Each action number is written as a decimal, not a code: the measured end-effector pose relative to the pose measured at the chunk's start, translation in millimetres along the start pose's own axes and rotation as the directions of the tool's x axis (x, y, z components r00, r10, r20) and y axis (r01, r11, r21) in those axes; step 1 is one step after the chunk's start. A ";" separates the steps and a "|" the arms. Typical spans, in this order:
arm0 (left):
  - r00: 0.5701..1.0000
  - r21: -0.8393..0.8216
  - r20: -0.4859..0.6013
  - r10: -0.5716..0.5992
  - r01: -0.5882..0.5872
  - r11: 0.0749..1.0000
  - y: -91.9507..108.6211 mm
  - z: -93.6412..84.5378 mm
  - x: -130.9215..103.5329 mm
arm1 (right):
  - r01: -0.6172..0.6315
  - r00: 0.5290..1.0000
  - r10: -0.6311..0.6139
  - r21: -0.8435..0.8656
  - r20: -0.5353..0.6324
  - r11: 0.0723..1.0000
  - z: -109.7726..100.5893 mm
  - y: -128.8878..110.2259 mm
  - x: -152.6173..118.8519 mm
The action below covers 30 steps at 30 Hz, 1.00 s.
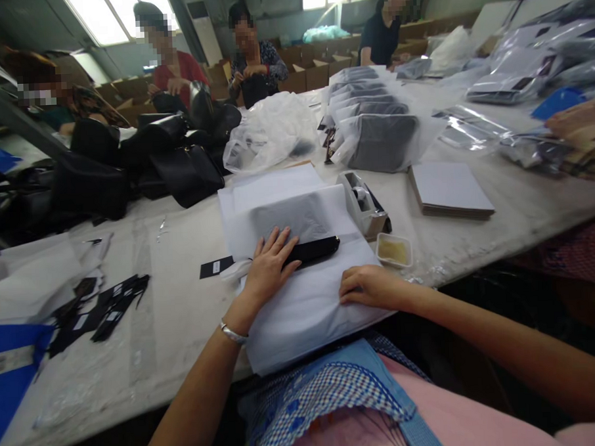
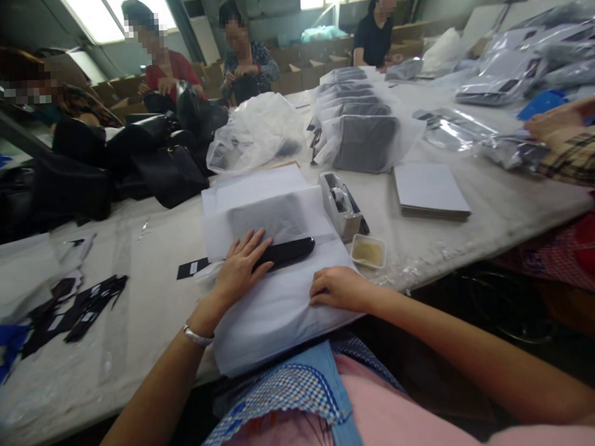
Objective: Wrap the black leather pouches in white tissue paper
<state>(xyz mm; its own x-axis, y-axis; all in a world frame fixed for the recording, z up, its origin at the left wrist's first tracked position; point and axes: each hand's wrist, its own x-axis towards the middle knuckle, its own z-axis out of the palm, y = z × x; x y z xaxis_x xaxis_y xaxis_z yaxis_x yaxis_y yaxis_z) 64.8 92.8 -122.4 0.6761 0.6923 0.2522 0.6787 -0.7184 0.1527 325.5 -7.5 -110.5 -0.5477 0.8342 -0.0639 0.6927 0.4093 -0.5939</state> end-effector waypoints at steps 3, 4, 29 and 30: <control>1.000 -0.022 0.010 -0.003 0.003 1.000 0.1 -4.7 1.6 | 0.009 0.999 -0.010 0.029 0.044 1.000 -6.5 -3.2 2.4; 1.000 -0.030 0.013 -0.003 0.003 1.000 0.1 -6.2 2.2 | 0.010 0.998 -0.011 0.026 0.055 1.000 -8.3 -4.0 3.2; 0.965 -0.047 0.262 -0.024 0.038 0.998 -2.2 -66.2 42.3 | -0.126 0.872 -0.047 -0.317 -0.487 0.940 -80.7 -10.2 73.8; 0.967 -0.039 0.251 -0.040 0.051 0.998 -1.0 -62.4 42.4 | -0.087 0.867 -0.106 -0.357 -0.486 0.930 -75.0 -11.6 73.9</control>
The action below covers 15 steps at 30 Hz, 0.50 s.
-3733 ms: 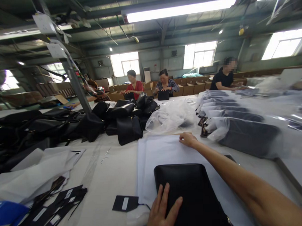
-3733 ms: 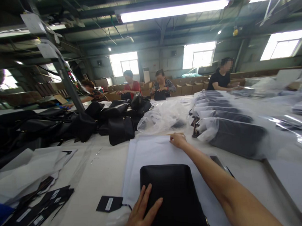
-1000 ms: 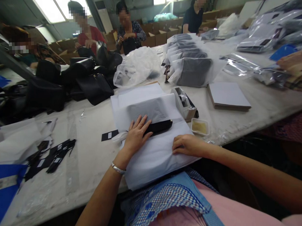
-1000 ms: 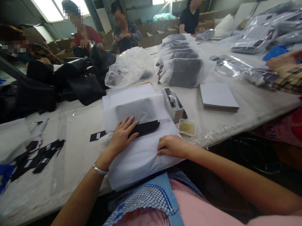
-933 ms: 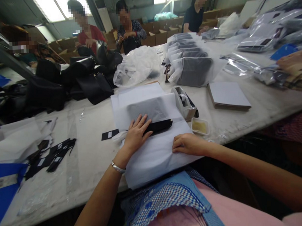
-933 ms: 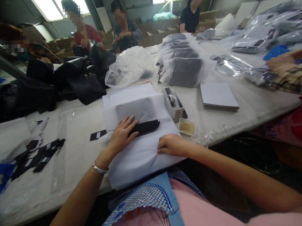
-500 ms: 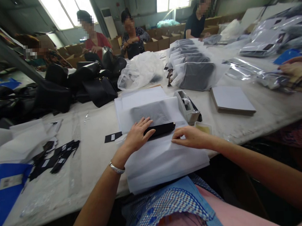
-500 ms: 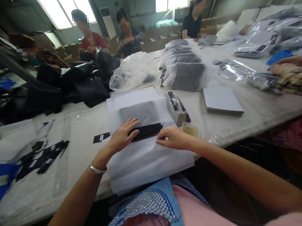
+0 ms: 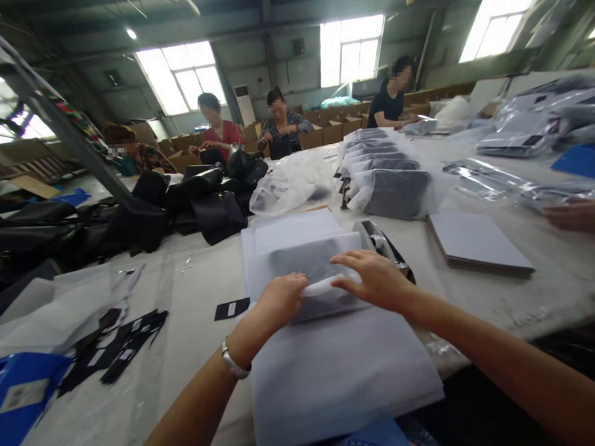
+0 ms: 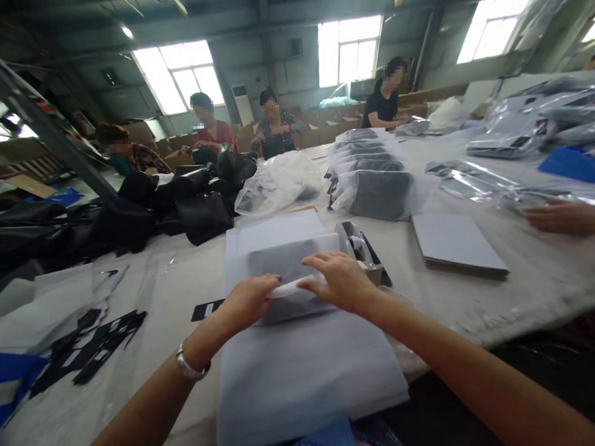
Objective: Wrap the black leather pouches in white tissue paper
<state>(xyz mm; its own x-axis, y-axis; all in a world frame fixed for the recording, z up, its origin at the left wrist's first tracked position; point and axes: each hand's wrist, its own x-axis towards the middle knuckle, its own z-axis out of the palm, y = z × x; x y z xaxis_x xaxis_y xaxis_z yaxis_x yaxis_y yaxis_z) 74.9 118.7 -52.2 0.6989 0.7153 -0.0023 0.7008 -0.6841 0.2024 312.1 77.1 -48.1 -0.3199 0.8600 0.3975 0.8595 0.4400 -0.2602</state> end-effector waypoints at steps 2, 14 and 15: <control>1.000 0.009 -0.013 -0.012 0.012 1.000 0.6 3.2 1.1 | 0.107 0.994 -0.107 -0.031 0.004 0.994 9.5 -4.9 -2.9; 0.994 0.122 -0.106 -0.031 0.044 0.992 -21.6 -4.1 15.6 | 0.063 0.993 -0.042 -0.187 0.114 0.980 37.6 19.0 28.7; 0.992 0.118 -0.120 -0.031 0.046 0.992 -24.5 -4.3 17.5 | 0.057 0.994 -0.038 -0.180 0.104 0.982 39.0 19.7 29.0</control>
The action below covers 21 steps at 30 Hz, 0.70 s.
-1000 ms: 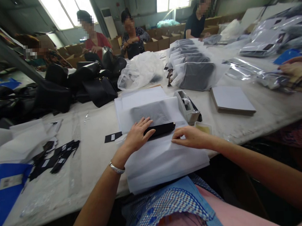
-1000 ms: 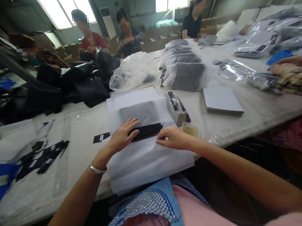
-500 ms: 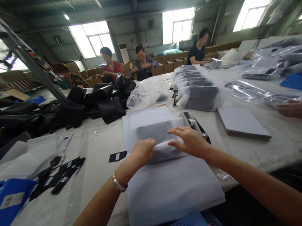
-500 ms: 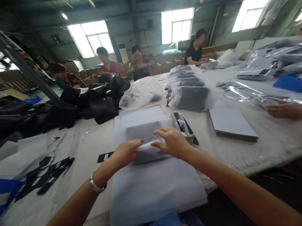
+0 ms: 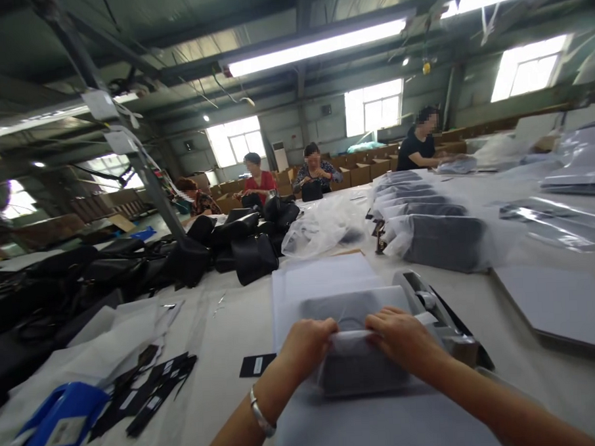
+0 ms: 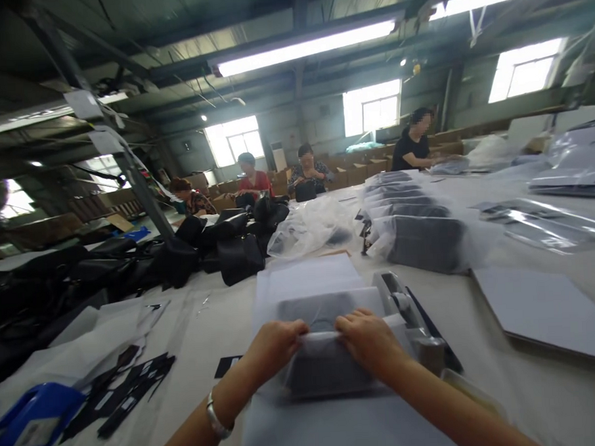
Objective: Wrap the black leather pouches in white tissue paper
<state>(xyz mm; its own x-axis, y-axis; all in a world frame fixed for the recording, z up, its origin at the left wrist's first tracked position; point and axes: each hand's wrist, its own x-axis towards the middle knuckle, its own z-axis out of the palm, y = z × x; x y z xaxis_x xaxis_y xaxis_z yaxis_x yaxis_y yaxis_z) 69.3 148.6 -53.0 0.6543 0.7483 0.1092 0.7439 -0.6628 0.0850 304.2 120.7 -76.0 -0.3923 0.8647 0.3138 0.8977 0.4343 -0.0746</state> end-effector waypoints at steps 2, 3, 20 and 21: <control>1.000 -0.014 -0.025 0.001 -0.002 1.000 -6.3 -0.3 3.6 | -0.008 1.000 0.009 0.015 -0.011 1.000 2.1 0.8 0.6; 0.999 -0.023 -0.034 0.002 -0.003 1.000 -9.5 -0.9 5.1 | -0.017 1.000 0.017 0.018 -0.015 1.000 2.6 1.5 1.1; 0.953 0.060 -0.296 -0.065 0.087 0.994 35.4 71.5 -10.1 | -0.197 0.937 0.193 0.016 -0.292 0.980 -6.7 66.8 -9.9; 0.956 0.055 -0.283 -0.076 0.096 0.994 32.7 70.4 -10.0 | -0.248 0.911 0.244 0.029 -0.333 0.968 -8.3 76.0 -24.9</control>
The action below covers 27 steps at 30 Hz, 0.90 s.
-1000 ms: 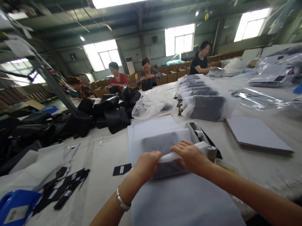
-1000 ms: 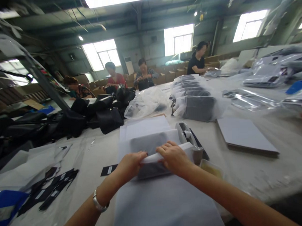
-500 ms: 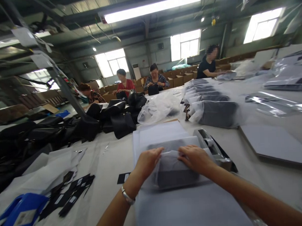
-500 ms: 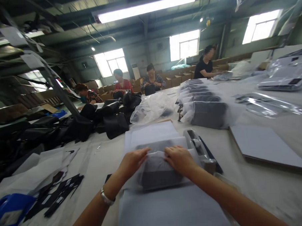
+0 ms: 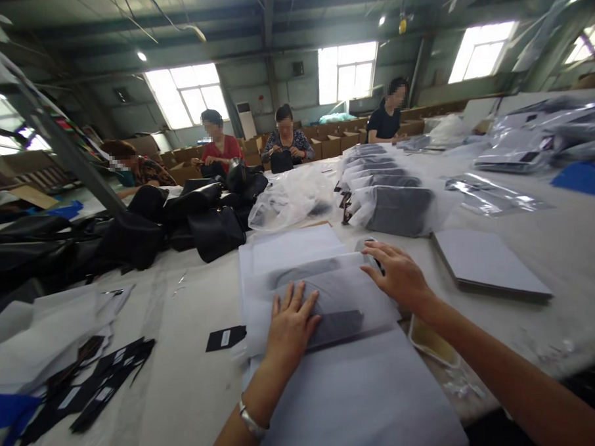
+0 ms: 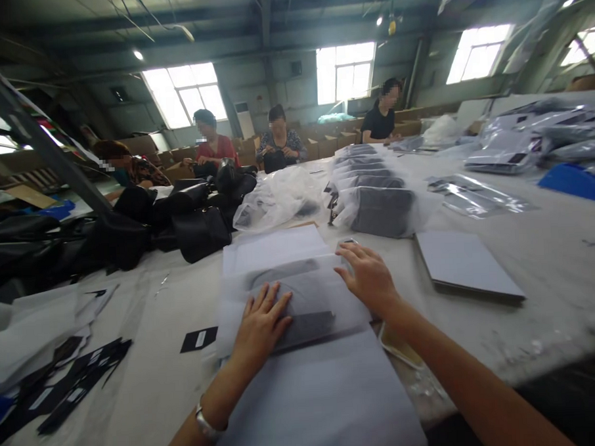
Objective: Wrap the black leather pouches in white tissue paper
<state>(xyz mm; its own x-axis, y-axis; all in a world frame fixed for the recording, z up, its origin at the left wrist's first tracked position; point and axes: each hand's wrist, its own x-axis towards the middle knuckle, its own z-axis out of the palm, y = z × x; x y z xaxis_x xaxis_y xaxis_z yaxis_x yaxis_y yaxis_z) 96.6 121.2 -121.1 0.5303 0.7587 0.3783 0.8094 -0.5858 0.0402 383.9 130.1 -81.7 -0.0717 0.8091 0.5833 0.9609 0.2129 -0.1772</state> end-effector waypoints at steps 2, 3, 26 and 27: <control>1.000 -0.006 0.023 0.003 -0.003 1.000 -4.2 -1.4 1.0 | -0.134 0.989 0.134 0.009 -0.061 0.991 -10.6 23.8 -25.6; 1.000 -0.006 0.031 0.006 -0.006 1.000 -5.3 -1.7 1.2 | -0.207 0.976 0.208 0.025 -0.065 0.978 -14.6 33.5 -38.5; 1.000 -0.034 0.014 0.011 -0.011 0.999 -5.8 1.4 -2.6 | -0.703 0.536 0.742 0.700 0.404 0.127 -49.0 -6.5 -114.4; 1.000 -0.034 0.018 0.013 -0.012 0.999 -6.1 1.9 -2.6 | -0.724 0.519 0.732 0.682 0.442 0.101 -47.4 -3.9 -117.7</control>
<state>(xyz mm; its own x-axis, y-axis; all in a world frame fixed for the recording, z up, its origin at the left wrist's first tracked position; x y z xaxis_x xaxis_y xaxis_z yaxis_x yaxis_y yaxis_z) 90.8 123.4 -124.1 0.5449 0.7562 0.3623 0.7941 -0.6041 0.0666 401.3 8.1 -112.1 0.5475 0.8178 -0.1777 -0.0334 -0.1908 -0.9811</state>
